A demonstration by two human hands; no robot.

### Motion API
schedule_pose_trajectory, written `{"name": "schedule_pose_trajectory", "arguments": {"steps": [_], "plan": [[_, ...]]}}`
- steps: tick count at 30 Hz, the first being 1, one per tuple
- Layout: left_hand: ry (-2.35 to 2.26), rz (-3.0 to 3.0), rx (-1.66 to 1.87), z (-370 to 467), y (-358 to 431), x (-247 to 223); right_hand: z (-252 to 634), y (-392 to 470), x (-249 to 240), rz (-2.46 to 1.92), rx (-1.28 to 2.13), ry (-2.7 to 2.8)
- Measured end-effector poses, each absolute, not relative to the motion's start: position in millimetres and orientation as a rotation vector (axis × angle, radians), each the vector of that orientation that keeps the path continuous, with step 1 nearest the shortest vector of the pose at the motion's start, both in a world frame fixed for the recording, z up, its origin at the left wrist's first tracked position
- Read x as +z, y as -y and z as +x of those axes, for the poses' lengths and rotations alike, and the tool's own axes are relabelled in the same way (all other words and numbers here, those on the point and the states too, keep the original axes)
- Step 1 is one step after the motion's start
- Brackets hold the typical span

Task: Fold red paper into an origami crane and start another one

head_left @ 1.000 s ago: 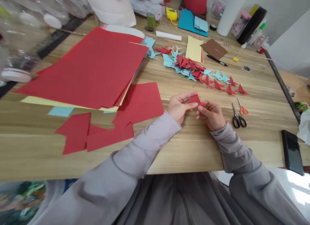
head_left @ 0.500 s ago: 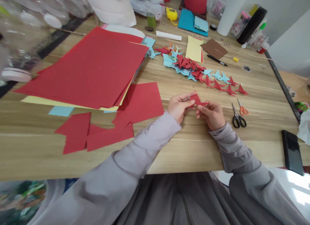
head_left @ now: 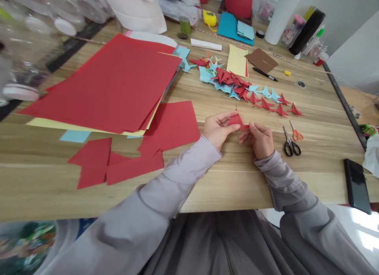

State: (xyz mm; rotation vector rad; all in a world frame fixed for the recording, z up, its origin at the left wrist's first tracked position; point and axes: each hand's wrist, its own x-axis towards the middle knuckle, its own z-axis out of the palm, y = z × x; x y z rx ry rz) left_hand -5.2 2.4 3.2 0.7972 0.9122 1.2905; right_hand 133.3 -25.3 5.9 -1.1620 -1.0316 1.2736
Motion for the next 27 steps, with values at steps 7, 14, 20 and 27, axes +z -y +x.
{"name": "schedule_pose_trajectory", "arguments": {"steps": [7, 14, 20, 27], "plan": [[-0.923, 0.785, 1.28, -7.1, -3.9, 2.7, 142.2, 17.0, 8.3, -1.209, 1.232, 0.849], [-0.92, 0.841, 1.274, -4.3, -1.7, 2.7, 135.6, 21.9, 9.8, -1.211, 1.277, 1.005], [-0.866, 0.716, 1.24, -4.7, -0.7, 8.2, 136.8, 22.0, 8.6, -1.219, 1.215, 1.013], [-0.899, 0.766, 1.265, -4.9, -1.8, 7.0, 134.5, 21.8, 8.8, -1.198, 1.323, 0.955]]}}
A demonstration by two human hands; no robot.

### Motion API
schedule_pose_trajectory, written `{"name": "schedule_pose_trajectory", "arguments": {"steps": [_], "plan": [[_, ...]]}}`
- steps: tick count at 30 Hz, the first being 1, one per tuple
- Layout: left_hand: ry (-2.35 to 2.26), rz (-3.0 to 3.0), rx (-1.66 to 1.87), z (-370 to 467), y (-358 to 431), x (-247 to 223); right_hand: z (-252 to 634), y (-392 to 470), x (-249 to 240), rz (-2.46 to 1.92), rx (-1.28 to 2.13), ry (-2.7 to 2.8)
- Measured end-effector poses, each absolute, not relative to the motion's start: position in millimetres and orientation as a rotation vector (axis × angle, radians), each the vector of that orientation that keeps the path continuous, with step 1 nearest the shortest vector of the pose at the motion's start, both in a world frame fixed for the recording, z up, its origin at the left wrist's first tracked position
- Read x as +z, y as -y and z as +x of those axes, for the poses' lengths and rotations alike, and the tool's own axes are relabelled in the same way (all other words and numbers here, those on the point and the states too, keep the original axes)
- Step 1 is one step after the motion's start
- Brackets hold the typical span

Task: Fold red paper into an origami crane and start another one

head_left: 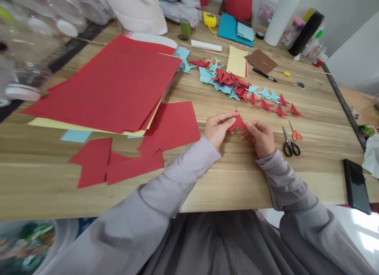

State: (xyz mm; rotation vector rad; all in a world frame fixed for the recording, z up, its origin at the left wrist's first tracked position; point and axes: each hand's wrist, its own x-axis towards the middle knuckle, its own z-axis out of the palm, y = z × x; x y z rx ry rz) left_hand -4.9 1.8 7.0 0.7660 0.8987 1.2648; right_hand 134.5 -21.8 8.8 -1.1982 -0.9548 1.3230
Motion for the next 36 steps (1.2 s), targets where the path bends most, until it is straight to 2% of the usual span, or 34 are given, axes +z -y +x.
{"name": "schedule_pose_trajectory", "arguments": {"steps": [10, 36], "plan": [[-0.924, 0.932, 1.274, -3.7, -0.3, 4.6, 132.5, 24.0, 9.0, -1.242, 1.364, 1.109], [-0.831, 0.583, 1.14, -5.0, -2.0, 11.2, 134.3, 22.3, 7.7, -1.208, 1.182, 0.994]]}}
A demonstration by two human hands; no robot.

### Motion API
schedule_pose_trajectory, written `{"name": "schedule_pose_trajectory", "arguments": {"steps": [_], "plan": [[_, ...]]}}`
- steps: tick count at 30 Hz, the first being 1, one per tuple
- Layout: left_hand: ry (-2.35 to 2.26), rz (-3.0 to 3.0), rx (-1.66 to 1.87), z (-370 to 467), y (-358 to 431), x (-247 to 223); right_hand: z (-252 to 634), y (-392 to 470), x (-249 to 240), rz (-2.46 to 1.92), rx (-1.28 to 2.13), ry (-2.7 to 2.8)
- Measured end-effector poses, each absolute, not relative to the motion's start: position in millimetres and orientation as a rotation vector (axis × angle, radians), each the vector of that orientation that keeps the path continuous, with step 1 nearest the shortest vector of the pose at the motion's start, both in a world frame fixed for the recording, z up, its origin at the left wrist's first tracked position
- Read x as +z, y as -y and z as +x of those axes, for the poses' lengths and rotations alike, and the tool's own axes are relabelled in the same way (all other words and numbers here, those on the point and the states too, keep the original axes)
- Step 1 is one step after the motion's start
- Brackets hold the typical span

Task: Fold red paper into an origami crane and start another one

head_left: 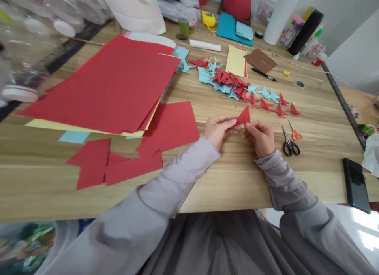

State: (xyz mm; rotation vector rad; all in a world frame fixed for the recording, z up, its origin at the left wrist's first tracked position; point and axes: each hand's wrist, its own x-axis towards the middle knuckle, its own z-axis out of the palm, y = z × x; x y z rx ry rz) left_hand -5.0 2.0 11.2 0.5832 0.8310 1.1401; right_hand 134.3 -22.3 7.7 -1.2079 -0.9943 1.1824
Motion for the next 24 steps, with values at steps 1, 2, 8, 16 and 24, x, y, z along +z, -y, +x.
{"name": "schedule_pose_trajectory", "arguments": {"steps": [1, 2, 8, 16, 24], "plan": [[-0.843, 0.594, 1.146, -4.5, -1.8, 10.3, 134.4, 22.2, 7.9, -1.216, 1.181, 1.006], [-0.851, 0.607, 1.153, -4.1, -1.6, 9.4, 134.3, 22.1, 8.3, -1.227, 1.171, 1.021], [-0.922, 0.839, 1.172, -3.2, -0.5, 4.9, 133.6, 21.0, 9.5, -1.191, 1.049, 1.159], [-0.884, 0.843, 1.131, -2.3, 0.8, 4.3, 135.5, 19.8, 6.6, -1.21, 0.947, 1.161], [-0.908, 0.929, 1.192, -3.7, -2.2, -1.4, 135.8, 20.1, 7.8, -1.202, 1.04, 1.14]]}}
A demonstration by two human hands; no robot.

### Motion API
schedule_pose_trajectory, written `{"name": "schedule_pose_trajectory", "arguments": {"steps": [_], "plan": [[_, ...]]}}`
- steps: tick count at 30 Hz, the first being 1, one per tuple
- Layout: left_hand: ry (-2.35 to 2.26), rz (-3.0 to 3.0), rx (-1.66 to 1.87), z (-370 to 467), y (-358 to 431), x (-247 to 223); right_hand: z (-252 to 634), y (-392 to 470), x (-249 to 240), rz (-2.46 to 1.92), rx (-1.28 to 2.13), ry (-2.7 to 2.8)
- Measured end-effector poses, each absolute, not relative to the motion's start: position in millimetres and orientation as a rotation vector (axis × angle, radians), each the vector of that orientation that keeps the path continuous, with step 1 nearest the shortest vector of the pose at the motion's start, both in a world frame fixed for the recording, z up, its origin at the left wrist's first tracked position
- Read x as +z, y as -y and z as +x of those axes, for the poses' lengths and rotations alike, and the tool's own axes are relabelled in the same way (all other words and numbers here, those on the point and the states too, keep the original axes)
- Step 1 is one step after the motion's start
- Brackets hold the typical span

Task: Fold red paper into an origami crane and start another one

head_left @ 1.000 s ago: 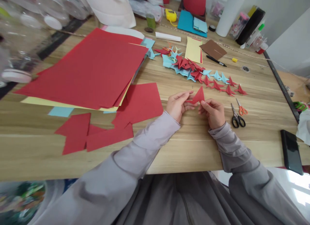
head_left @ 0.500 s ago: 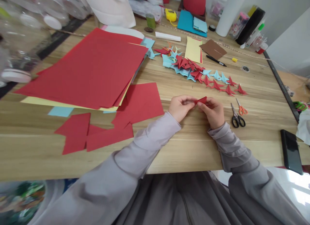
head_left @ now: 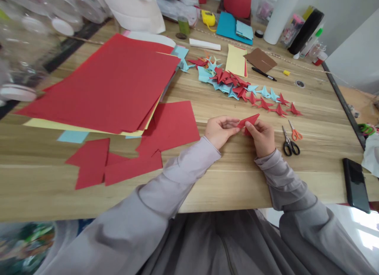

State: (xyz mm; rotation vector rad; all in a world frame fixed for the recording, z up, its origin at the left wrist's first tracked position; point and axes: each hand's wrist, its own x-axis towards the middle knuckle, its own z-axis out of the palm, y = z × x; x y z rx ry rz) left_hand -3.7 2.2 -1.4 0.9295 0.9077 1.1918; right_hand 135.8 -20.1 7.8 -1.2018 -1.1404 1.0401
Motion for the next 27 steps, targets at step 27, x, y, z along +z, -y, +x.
{"name": "schedule_pose_trajectory", "arguments": {"steps": [27], "plan": [[-0.839, 1.097, 1.25, -6.6, 0.5, 3.1, 134.0, 22.7, 8.5, -1.107, 1.247, 1.087]]}}
